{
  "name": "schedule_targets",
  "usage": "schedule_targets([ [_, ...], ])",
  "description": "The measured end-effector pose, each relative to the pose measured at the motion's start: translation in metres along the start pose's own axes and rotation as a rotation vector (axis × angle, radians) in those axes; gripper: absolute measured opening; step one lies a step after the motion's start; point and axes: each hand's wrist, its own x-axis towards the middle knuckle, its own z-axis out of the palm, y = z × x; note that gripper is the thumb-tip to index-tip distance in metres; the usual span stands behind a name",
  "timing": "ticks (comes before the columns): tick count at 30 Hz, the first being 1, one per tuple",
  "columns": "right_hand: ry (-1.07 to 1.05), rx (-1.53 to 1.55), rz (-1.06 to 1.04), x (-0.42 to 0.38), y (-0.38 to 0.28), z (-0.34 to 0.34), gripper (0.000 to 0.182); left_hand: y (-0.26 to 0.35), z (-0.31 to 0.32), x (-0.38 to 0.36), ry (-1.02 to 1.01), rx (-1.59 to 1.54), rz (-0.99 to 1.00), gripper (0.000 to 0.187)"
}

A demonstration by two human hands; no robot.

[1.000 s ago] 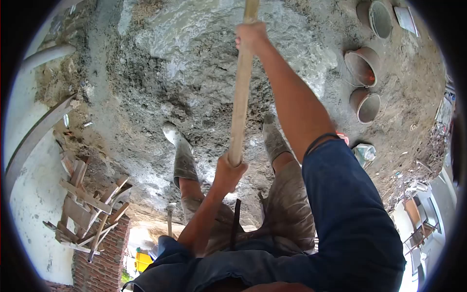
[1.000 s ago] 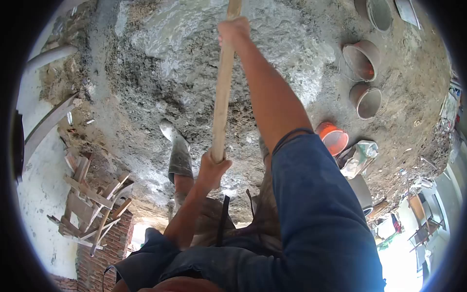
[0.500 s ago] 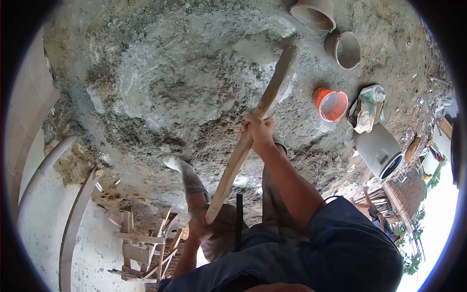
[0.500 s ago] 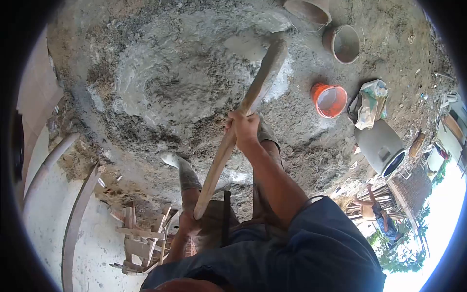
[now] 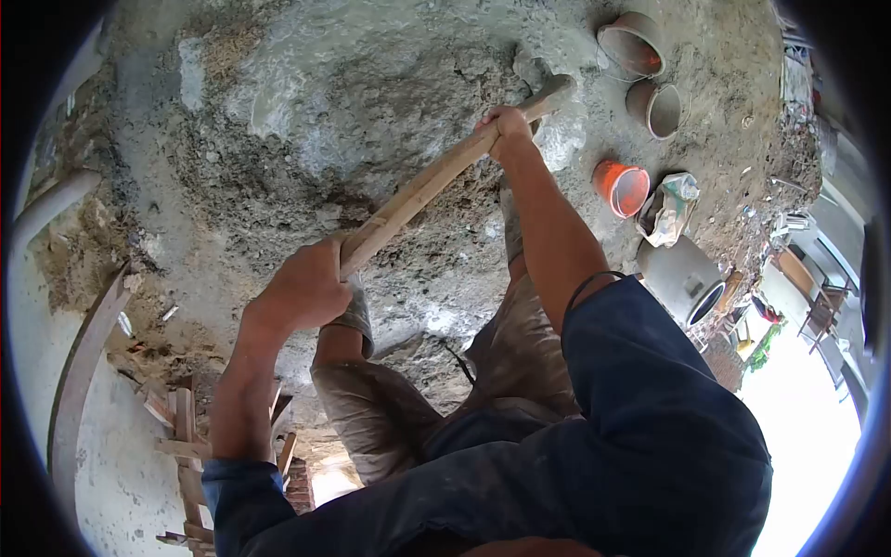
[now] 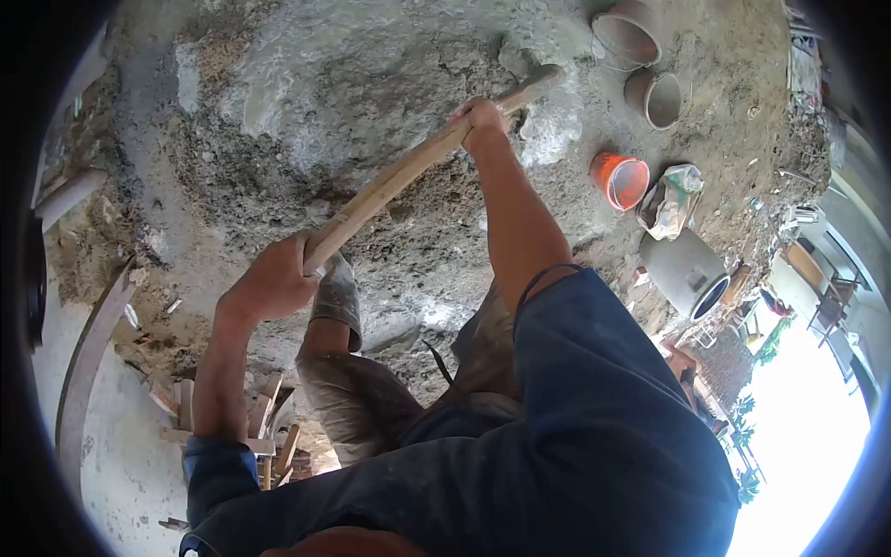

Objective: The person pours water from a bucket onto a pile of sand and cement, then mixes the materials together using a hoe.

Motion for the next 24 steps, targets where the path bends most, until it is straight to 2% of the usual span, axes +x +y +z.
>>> schedule_targets([
  [2, -0.028, -0.071, 0.005, -0.048, 0.030, 0.038, 0.012, -0.030, 0.012, -0.048, 0.018, -0.031, -0.074, 0.030],
  [3, -0.013, -0.100, 0.051, -0.072, 0.055, 0.043, 0.015, -0.047, 0.018, -0.071, 0.060, -0.070, -0.102, 0.028],
  [6, -0.050, -0.102, 0.004, -0.152, 0.121, 0.059, 0.015, -0.116, 0.053, -0.137, 0.187, -0.174, -0.148, 0.021],
  [10, -0.239, -0.009, 0.160, -0.212, 0.209, 0.038, 0.019, -0.230, 0.152, -0.182, 0.347, -0.238, -0.232, 0.015],
  [13, -0.330, -0.023, 0.080, -0.242, 0.192, 0.021, 0.028, -0.241, 0.187, -0.188, 0.351, -0.162, -0.184, 0.016],
  [15, -0.220, -0.028, -0.027, -0.244, 0.124, 0.025, 0.035, -0.183, 0.177, -0.152, 0.327, -0.222, -0.238, 0.017],
  [16, -0.141, -0.089, -0.083, -0.226, 0.084, 0.032, 0.038, -0.155, 0.175, -0.122, 0.390, -0.250, -0.153, 0.019],
  [17, -0.296, -0.123, -0.087, -0.201, 0.033, 0.032, 0.029, -0.105, 0.152, -0.092, 0.421, -0.267, -0.082, 0.024],
  [18, -0.378, -0.120, -0.259, -0.160, -0.006, 0.035, 0.017, -0.076, 0.147, -0.050, 0.414, -0.268, -0.096, 0.031],
  [19, -0.287, -0.086, -0.287, -0.122, -0.053, 0.050, 0.013, -0.042, 0.132, -0.007, 0.387, -0.137, -0.100, 0.040],
  [20, -0.224, -0.123, -0.411, -0.090, -0.098, 0.068, 0.012, -0.006, 0.116, 0.030, 0.456, -0.148, -0.026, 0.045],
  [21, -0.267, -0.191, -0.392, -0.061, -0.140, 0.083, 0.010, 0.019, 0.099, 0.065, 0.544, -0.150, 0.106, 0.045],
  [22, -0.218, -0.281, -0.442, -0.002, -0.176, 0.103, 0.010, 0.050, 0.075, 0.095, 0.530, -0.178, 0.114, 0.042],
  [23, -0.167, -0.376, -0.484, 0.046, -0.189, 0.113, 0.011, 0.069, 0.060, 0.110, 0.511, -0.210, 0.115, 0.039],
  [24, -0.165, -0.390, -0.467, 0.061, -0.172, 0.110, 0.011, 0.074, 0.064, 0.106, 0.501, -0.220, 0.097, 0.039],
])
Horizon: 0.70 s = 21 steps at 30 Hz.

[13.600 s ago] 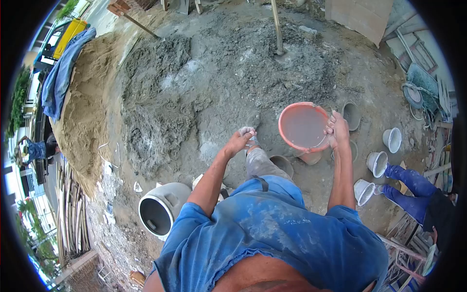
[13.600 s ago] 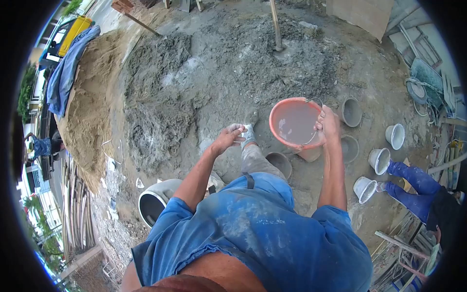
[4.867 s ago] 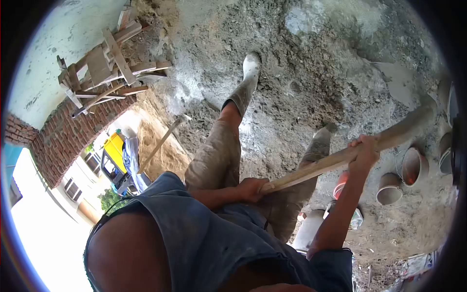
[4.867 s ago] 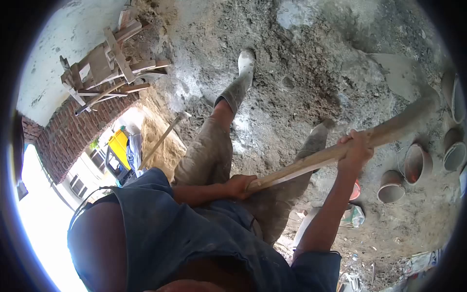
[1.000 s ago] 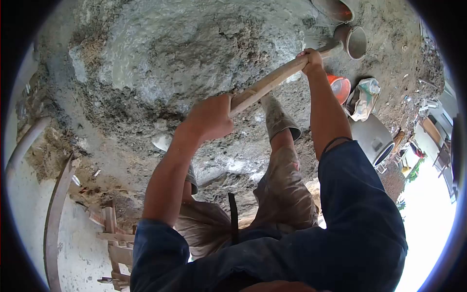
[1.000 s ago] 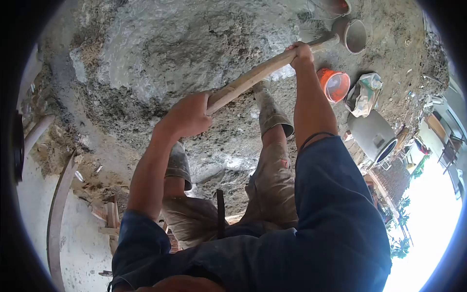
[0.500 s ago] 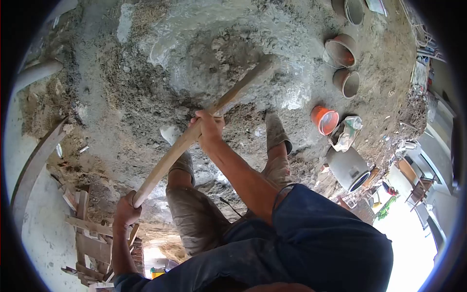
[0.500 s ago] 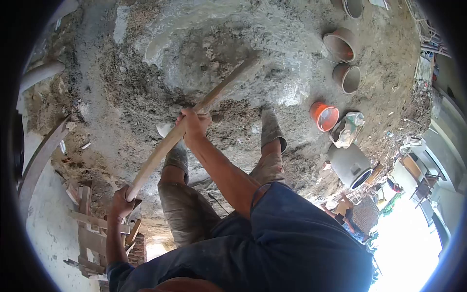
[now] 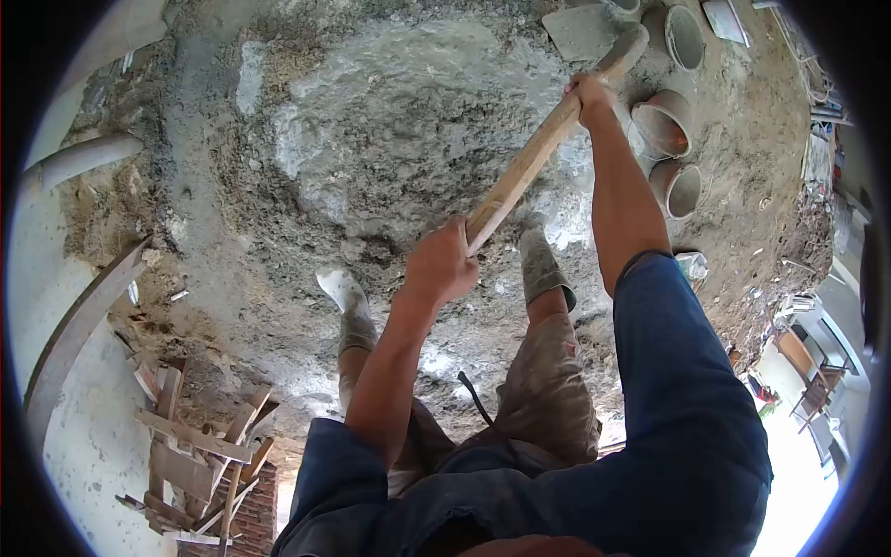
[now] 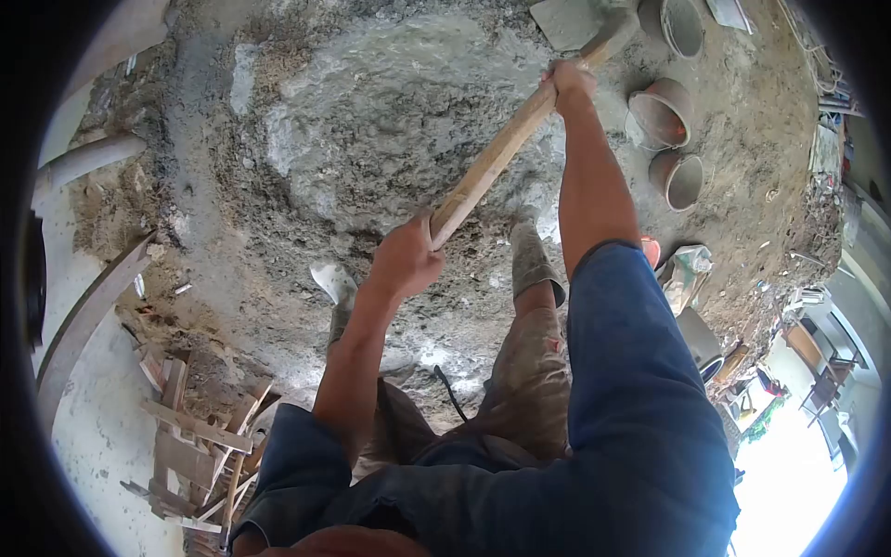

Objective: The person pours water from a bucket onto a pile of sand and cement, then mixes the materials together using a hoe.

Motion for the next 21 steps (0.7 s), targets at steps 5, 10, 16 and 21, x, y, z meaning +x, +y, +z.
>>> schedule_targets([
  [5, -0.079, -0.190, 0.163, -0.106, 0.077, 0.034, 0.013, 0.016, -0.005, -0.114, -0.147, -0.086, -0.343, 0.030],
  [10, -0.205, -0.068, 0.304, -0.294, 0.124, 0.039, 0.020, -0.029, 0.002, -0.276, -0.079, -0.078, -0.684, 0.020],
  [16, -0.372, -0.078, 0.098, -0.271, 0.037, 0.048, 0.034, -0.034, 0.044, -0.231, 0.131, -0.166, -0.502, 0.022],
  [21, -0.458, -0.202, -0.326, -0.040, -0.056, 0.160, 0.015, -0.019, 0.014, 0.058, 0.122, -0.517, -0.239, 0.041],
])
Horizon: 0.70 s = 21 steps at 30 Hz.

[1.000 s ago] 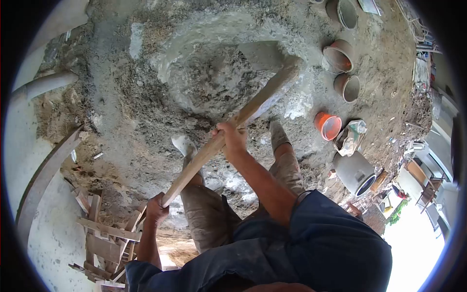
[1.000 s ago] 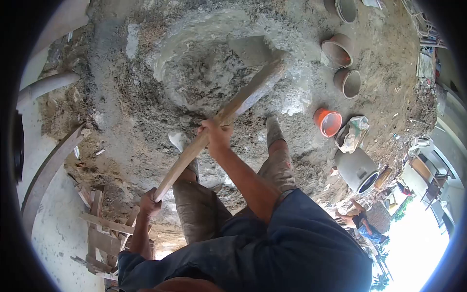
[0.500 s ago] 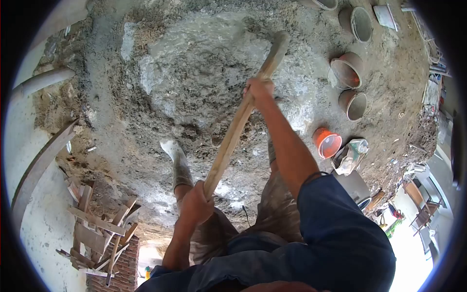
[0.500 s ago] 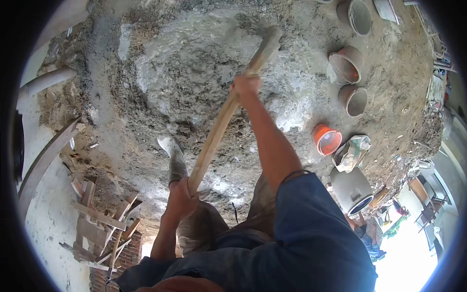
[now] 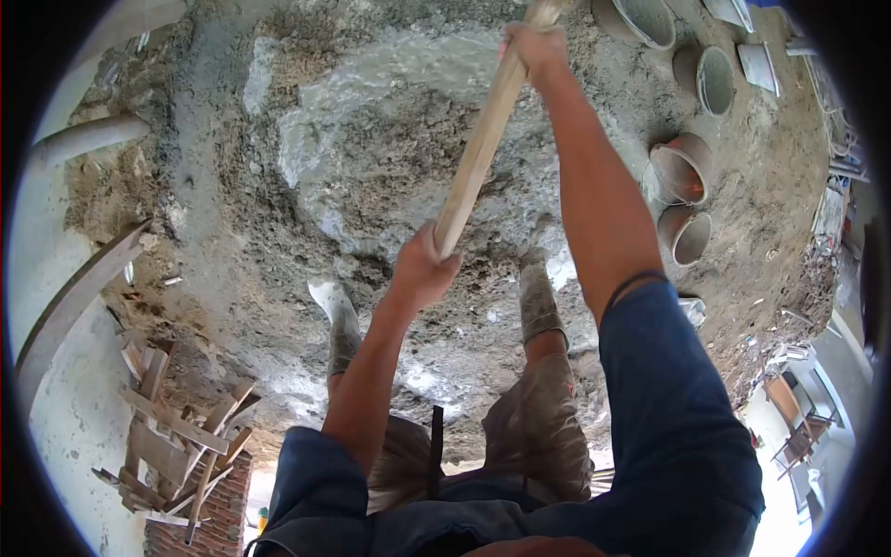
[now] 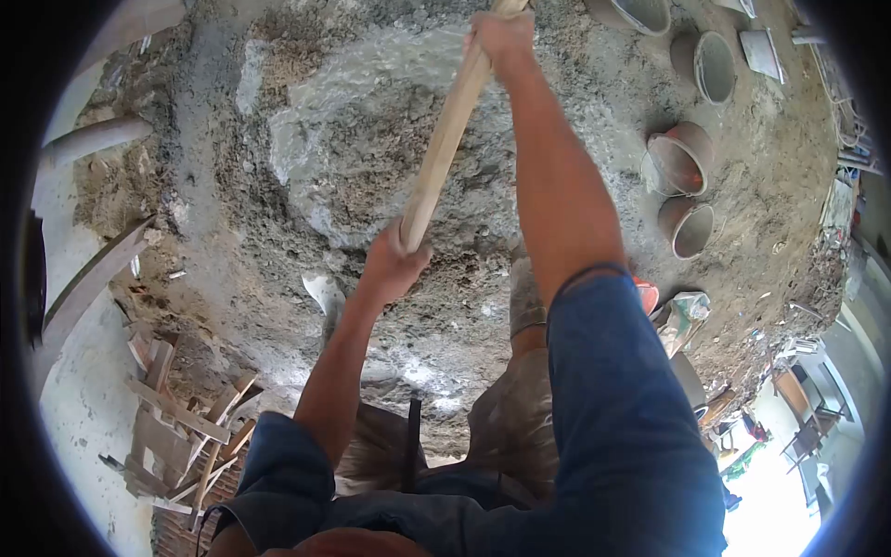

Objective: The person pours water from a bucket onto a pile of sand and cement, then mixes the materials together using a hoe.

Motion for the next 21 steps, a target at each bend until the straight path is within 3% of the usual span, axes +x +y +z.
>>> schedule_targets([
  [1, 0.101, -0.293, 0.025, 0.036, -0.001, 0.008, 0.015, 0.028, -0.002, 0.014, -0.032, -0.069, -0.010, 0.040],
  [3, 0.091, -0.337, 0.085, 0.029, 0.014, 0.026, 0.014, 0.033, -0.014, 0.011, -0.056, -0.139, 0.001, 0.039],
  [5, 0.092, -0.420, 0.206, -0.029, 0.012, 0.054, 0.014, 0.009, -0.025, -0.053, -0.075, -0.090, -0.064, 0.038],
  [9, 0.135, -0.201, 0.390, -0.146, 0.067, 0.092, 0.007, -0.027, -0.094, -0.173, -0.051, 0.054, -0.132, 0.041],
  [10, 0.127, -0.140, 0.542, -0.182, 0.076, 0.100, 0.008, -0.041, -0.117, -0.202, -0.082, 0.136, -0.166, 0.039],
  [12, 0.125, 0.066, 0.526, -0.267, 0.090, 0.111, 0.011, -0.068, -0.155, -0.262, -0.118, 0.241, -0.196, 0.034],
  [16, 0.126, 0.232, 0.459, -0.376, 0.031, 0.133, 0.022, -0.128, -0.165, -0.349, -0.128, 0.370, -0.299, 0.034],
  [18, 0.128, 0.280, 0.486, -0.355, 0.011, 0.122, 0.025, -0.129, -0.152, -0.326, -0.013, 0.392, -0.232, 0.033],
  [19, 0.113, 0.340, 0.439, -0.311, 0.003, 0.118, 0.028, -0.131, -0.138, -0.288, 0.086, 0.428, -0.079, 0.032],
  [21, 0.059, 0.358, 0.467, -0.206, -0.024, 0.101, 0.030, -0.087, -0.106, -0.183, 0.193, 0.447, -0.019, 0.032],
])
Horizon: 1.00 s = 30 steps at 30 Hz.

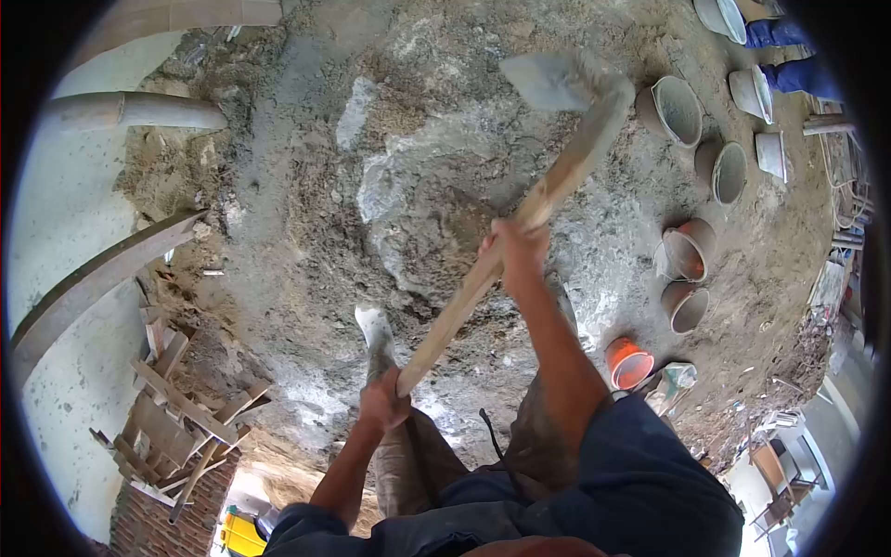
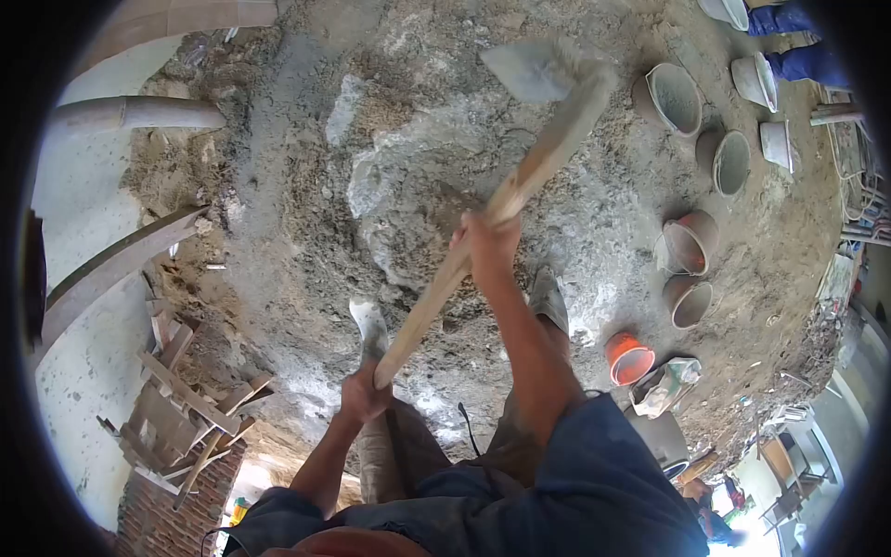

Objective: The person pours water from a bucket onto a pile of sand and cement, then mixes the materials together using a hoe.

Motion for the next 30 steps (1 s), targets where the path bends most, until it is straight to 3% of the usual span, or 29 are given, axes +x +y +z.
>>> schedule_targets([
  [3, -0.077, -0.101, -0.322, 0.154, -0.105, 0.016, 0.027, 0.099, 0.033, 0.177, 0.190, 0.036, 0.074, 0.046],
  [6, -0.106, -0.430, -0.351, 0.303, -0.151, 0.034, 0.013, 0.193, 0.018, 0.295, 0.223, 0.025, 0.056, 0.038],
  [8, -0.087, -0.564, -0.188, 0.328, -0.123, 0.034, 0.012, 0.202, 0.022, 0.309, 0.209, 0.064, 0.013, 0.038],
  [9, -0.049, -0.679, -0.037, 0.333, -0.112, 0.030, 0.012, 0.194, 0.040, 0.287, 0.118, 0.032, -0.045, 0.039],
  [10, 0.044, -0.580, 0.094, 0.306, -0.079, 0.019, 0.011, 0.189, 0.057, 0.257, 0.024, 0.001, -0.098, 0.041],
  [11, -0.072, -0.562, 0.078, 0.280, -0.046, -0.001, 0.014, 0.169, 0.072, 0.224, 0.005, -0.018, -0.124, 0.037],
  [14, 0.011, -0.385, 0.135, 0.167, 0.044, -0.031, 0.022, 0.116, 0.074, 0.096, -0.055, 0.015, -0.206, 0.031],
  [15, -0.018, -0.326, 0.246, 0.133, 0.068, -0.042, 0.026, 0.102, 0.062, 0.056, -0.056, 0.093, -0.232, 0.030],
  [16, 0.028, -0.194, 0.218, 0.085, 0.081, -0.042, 0.015, 0.095, 0.040, 0.020, 0.018, 0.202, -0.157, 0.031],
  [19, 0.072, -0.107, 0.284, -0.030, 0.091, -0.056, 0.039, 0.078, 0.011, -0.087, -0.047, 0.207, -0.272, 0.031],
  [22, 0.076, -0.148, 0.227, -0.074, 0.069, -0.082, 0.042, 0.074, 0.029, -0.134, 0.035, 0.058, -0.197, 0.028],
  [24, 0.017, -0.035, 0.190, -0.031, 0.037, -0.089, 0.046, 0.078, 0.050, -0.078, 0.073, 0.125, -0.108, 0.030],
  [25, 0.033, -0.059, 0.098, 0.014, 0.013, -0.088, 0.040, 0.114, 0.046, -0.015, 0.180, 0.142, 0.013, 0.025],
  [26, 0.119, -0.181, 0.178, 0.071, -0.018, -0.085, 0.049, 0.119, 0.072, 0.040, 0.168, 0.233, 0.012, 0.023],
  [27, 0.117, -0.217, 0.080, 0.127, -0.046, -0.085, 0.051, 0.142, 0.080, 0.100, 0.183, 0.177, 0.041, 0.022],
  [28, -0.004, -0.093, 0.034, 0.194, -0.066, -0.097, 0.039, 0.161, 0.091, 0.157, 0.170, 0.169, 0.040, 0.025],
  [29, -0.019, -0.212, 0.047, 0.229, -0.105, -0.089, 0.017, 0.188, 0.090, 0.202, 0.219, 0.066, 0.081, 0.027],
  [30, 0.074, -0.281, -0.039, 0.272, -0.117, -0.086, 0.011, 0.210, 0.088, 0.231, 0.146, 0.073, 0.119, 0.033],
])
